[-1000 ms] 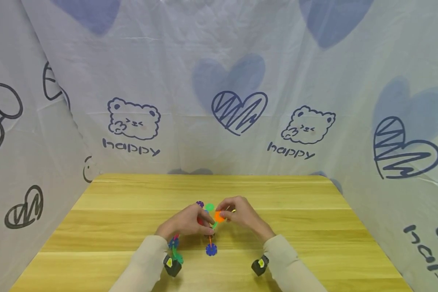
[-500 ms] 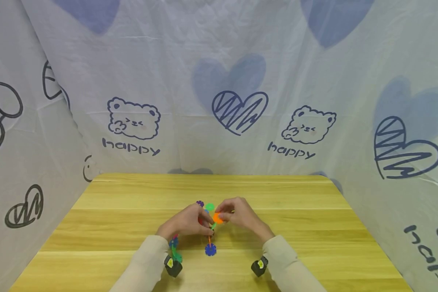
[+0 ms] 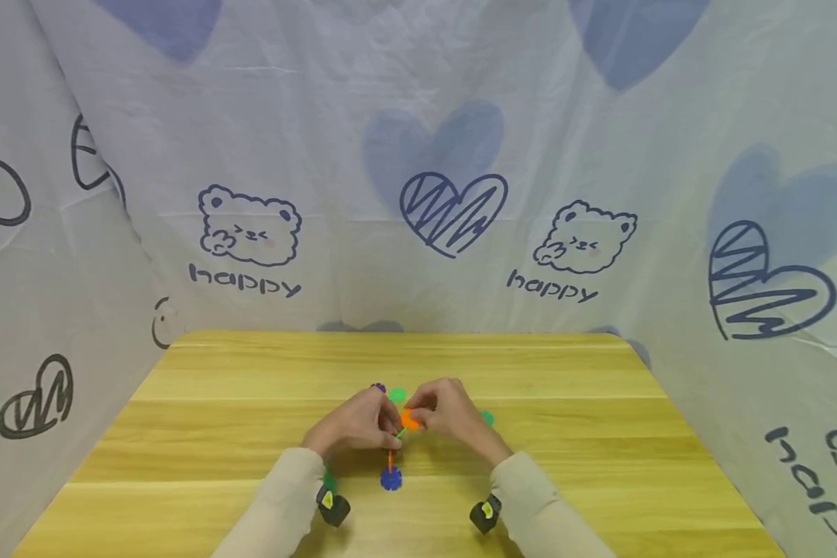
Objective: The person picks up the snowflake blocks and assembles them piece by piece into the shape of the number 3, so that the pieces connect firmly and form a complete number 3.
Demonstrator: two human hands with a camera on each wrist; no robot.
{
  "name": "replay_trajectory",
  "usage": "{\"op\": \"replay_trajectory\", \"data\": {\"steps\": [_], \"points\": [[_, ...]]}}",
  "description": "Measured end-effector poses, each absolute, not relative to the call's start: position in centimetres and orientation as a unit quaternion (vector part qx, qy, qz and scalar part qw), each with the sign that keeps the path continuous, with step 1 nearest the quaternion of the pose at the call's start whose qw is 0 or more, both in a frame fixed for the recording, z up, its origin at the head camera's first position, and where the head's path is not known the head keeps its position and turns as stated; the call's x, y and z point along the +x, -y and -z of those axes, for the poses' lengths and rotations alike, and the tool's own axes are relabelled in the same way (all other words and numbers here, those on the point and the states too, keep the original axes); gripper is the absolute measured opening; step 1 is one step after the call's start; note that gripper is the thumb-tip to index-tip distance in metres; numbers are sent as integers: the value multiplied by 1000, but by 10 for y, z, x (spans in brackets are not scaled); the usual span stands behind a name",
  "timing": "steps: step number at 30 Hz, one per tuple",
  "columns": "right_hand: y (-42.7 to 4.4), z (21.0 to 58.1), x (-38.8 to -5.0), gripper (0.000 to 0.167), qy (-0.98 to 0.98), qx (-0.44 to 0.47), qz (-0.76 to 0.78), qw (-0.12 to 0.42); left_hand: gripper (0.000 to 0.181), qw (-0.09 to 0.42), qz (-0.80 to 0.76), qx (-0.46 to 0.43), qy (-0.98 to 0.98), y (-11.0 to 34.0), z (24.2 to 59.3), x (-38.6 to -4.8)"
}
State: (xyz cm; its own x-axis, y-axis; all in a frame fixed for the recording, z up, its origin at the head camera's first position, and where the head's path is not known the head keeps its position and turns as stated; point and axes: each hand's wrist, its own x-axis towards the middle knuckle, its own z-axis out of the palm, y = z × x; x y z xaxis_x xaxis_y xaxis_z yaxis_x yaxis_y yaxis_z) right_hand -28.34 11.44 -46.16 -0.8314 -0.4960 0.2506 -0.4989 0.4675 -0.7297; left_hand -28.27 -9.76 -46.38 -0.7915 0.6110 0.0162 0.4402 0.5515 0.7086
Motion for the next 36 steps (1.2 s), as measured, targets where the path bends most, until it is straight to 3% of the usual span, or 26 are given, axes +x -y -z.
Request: {"op": "replay_trajectory", "data": {"steps": [17,23,36], "points": [[-109,467,-283,3,850,221,-476,-44,16,131,-361,296,-875,105,465,-283],[-113,466,-284,4,865,205,-457,-35,21,116,-351,303,-879,106,463,-281],[-111,470,-283,11,821,172,-536,-90,34,48,-353,303,-884,105,470,-270]]}}
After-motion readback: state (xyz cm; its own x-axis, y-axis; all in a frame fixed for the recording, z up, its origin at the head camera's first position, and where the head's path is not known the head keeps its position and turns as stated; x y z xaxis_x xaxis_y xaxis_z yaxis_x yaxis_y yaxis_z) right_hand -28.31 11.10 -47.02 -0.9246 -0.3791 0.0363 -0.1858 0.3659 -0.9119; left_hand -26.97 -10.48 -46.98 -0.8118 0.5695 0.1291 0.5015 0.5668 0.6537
